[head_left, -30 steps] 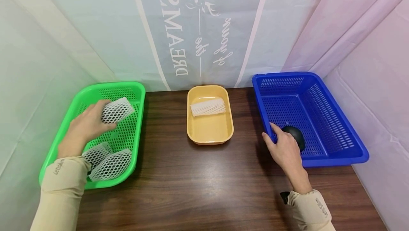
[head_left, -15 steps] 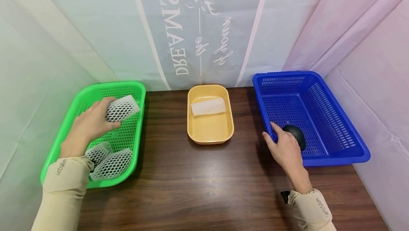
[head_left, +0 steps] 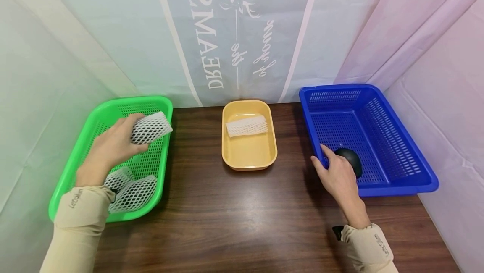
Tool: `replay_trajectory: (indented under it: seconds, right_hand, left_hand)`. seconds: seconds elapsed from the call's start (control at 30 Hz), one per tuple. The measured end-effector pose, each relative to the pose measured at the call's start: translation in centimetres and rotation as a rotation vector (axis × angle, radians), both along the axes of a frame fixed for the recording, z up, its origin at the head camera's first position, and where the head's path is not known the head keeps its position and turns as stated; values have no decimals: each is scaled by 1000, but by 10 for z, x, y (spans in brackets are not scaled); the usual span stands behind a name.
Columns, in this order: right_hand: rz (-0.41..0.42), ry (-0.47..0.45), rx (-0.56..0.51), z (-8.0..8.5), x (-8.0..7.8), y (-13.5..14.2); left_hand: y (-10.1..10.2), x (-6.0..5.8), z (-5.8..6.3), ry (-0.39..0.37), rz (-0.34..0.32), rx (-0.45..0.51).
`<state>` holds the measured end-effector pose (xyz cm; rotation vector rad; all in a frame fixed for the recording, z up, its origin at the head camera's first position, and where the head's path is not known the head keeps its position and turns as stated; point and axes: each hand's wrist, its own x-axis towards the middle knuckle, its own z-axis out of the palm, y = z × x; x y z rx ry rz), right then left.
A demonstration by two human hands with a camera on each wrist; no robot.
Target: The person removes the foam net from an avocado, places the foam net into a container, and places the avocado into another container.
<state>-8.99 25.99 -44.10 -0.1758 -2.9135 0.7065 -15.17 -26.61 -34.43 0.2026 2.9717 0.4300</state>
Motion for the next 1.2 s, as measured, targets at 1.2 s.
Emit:
replay_trajectory:
  seconds: [1.2]
  right_hand:
    - [6, -16, 2, 1, 0, -1]
  left_hand:
    - [35, 5, 2, 76, -109, -10]
